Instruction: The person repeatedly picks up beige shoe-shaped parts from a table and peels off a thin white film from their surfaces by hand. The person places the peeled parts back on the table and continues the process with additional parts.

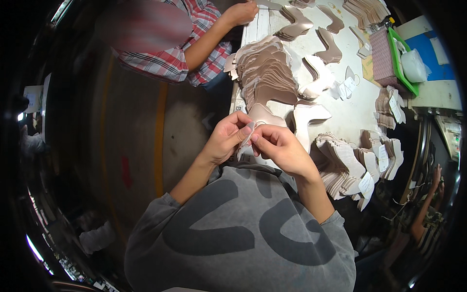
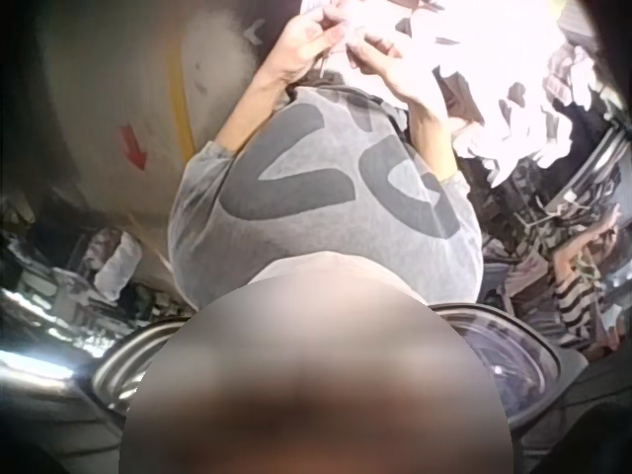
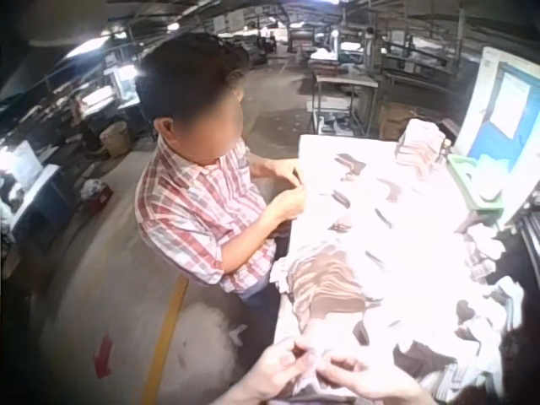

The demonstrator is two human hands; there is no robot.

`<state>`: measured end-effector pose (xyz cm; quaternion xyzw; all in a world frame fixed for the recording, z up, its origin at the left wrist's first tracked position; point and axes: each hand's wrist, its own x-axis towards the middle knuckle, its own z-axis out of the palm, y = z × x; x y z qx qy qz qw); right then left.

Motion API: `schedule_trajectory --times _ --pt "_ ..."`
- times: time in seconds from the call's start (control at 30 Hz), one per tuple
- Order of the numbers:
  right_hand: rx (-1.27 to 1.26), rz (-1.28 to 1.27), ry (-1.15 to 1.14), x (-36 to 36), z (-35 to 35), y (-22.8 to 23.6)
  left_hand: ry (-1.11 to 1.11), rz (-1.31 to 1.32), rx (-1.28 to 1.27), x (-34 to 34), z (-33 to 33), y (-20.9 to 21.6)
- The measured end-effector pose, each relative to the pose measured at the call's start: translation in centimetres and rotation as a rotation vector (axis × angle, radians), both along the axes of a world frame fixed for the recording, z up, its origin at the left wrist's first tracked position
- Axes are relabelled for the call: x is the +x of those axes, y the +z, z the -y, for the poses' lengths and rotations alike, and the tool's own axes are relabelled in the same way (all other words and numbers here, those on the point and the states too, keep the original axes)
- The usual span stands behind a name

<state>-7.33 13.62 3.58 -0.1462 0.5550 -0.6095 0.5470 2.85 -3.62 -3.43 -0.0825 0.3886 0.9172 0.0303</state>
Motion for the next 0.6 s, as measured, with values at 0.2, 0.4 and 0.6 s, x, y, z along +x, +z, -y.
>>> schedule_trajectory --times 0.2,0.4,0.6 --pt "-0.016 -0.017 -0.007 0.4 0.1 0.2 -0.006 -0.019 -0.048 0.1 0.4 0.3" --pt "0.019 0.026 0.001 0.6 0.3 0.2 -0.039 -0.032 -0.105 0.0 1.4 0.6" --pt "0.016 0.069 0.047 0.6 0.4 0.1 -0.049 -0.102 -0.155 0.2 1.9 1.1"
